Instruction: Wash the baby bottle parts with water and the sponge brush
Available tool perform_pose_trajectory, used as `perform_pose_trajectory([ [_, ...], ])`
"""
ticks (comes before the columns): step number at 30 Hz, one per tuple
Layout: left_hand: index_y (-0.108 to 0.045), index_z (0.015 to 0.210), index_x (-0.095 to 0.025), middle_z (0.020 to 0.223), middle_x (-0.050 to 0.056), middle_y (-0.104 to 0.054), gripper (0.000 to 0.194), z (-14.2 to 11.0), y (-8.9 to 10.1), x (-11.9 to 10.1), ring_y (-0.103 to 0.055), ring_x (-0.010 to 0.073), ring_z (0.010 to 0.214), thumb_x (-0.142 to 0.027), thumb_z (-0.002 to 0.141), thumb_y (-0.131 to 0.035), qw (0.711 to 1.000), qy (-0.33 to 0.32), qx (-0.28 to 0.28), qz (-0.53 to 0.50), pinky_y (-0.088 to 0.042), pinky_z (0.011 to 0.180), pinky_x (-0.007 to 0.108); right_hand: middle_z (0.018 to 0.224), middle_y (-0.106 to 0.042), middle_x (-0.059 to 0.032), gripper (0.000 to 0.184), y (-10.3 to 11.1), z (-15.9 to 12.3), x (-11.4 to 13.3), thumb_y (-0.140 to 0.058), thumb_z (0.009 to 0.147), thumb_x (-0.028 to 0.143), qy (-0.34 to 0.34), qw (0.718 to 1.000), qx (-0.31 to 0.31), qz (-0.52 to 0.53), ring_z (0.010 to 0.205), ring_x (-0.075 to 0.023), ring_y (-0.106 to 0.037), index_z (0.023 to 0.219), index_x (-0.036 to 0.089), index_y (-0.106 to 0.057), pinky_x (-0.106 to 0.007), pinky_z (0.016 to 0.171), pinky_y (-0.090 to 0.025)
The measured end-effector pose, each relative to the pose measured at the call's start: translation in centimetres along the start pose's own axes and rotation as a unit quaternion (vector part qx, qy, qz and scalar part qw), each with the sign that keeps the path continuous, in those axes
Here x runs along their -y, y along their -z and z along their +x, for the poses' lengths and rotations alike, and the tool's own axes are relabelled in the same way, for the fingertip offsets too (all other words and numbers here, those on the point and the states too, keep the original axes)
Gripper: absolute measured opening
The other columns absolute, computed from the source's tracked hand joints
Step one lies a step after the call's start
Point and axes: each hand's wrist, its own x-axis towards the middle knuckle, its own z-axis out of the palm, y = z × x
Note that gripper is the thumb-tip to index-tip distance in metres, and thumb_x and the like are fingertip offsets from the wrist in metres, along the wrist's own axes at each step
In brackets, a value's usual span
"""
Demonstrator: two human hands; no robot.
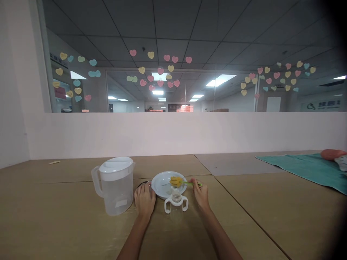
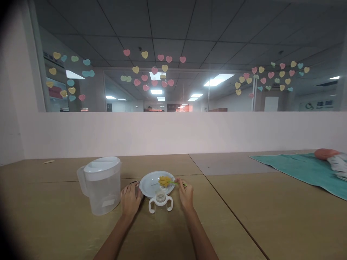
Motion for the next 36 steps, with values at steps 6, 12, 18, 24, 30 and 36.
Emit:
perform_pose_trajectory([
  [6,-0.061,0.105,-0.022,0.106,0.006,-0.067,0.026,-0.6,0.6,-2.1,-0.052,0.0241,0.110,-0.025,0.090,-0.040,0.986,-0.134,0.033,-0.092,-0.029,0.101,0.044,0.037,-0.040,0.0030,0.058,-0.1,0.1,-0.2,-0.056,0.068,0.070,-0.017,1.000,0.004,0.005,0.045,-0.0135,-0.044,0.057,0.014,-0.068,-0.024,0.045,-0.030],
  [12,-0.066,0.097,-0.027,0.095,0.003,-0.069,0.033,-1.1,0.6,-3.4,-0.053,0.0219,0.107,-0.029,0.094,-0.033,0.957,-0.214,0.143,-0.131,-0.028,0.103,0.046,0.036,-0.037,0.0053,0.065,-0.3,0.4,-1.2,-0.053,0.068,0.074,-0.033,0.999,0.013,0.022,0.037,-0.0095,-0.035,0.062,0.012,-0.069,-0.024,0.042,-0.028],
  [18,-0.069,0.090,-0.026,0.104,0.004,-0.067,0.033,-0.9,0.0,-3.6,-0.053,0.0232,0.108,-0.035,0.093,-0.037,0.968,-0.187,0.124,-0.113,-0.025,0.104,0.050,0.034,-0.036,0.0057,0.067,-0.5,0.5,-1.2,-0.048,0.069,0.076,-0.052,0.998,0.003,0.033,0.035,-0.0090,-0.035,0.062,0.012,-0.069,-0.023,0.040,-0.027],
  [24,-0.069,0.078,-0.023,0.086,0.003,-0.072,0.038,-0.8,-0.3,-4.0,-0.055,0.0242,0.106,-0.037,0.093,-0.037,0.967,-0.162,0.140,-0.141,-0.019,0.107,0.053,0.033,-0.034,0.0065,0.068,-0.6,0.7,-1.2,-0.048,0.067,0.078,-0.073,0.996,-0.011,0.049,0.034,-0.0092,-0.035,0.061,0.013,-0.067,-0.023,0.039,-0.028],
  [30,-0.070,0.084,-0.025,0.094,0.003,-0.071,0.030,-0.6,0.4,-3.8,-0.059,0.0217,0.096,-0.035,0.091,-0.042,0.969,-0.161,0.094,-0.161,-0.031,0.102,0.051,0.036,-0.032,0.0088,0.061,-0.1,1.1,-1.6,-0.050,0.070,0.074,-0.102,0.982,-0.078,0.140,0.035,-0.0086,-0.034,0.064,0.015,-0.064,-0.024,0.040,-0.029],
  [36,-0.067,0.100,-0.022,0.107,0.006,-0.067,0.023,-0.6,-0.3,-2.7,-0.061,0.0195,0.101,-0.031,0.089,-0.049,0.964,-0.146,-0.035,-0.220,-0.048,0.094,0.036,0.039,-0.030,0.0107,0.053,-0.1,1.2,-1.4,-0.057,0.069,0.069,-0.158,0.957,-0.050,0.240,0.036,-0.0072,-0.031,0.066,0.017,-0.061,-0.022,0.040,-0.030],
])
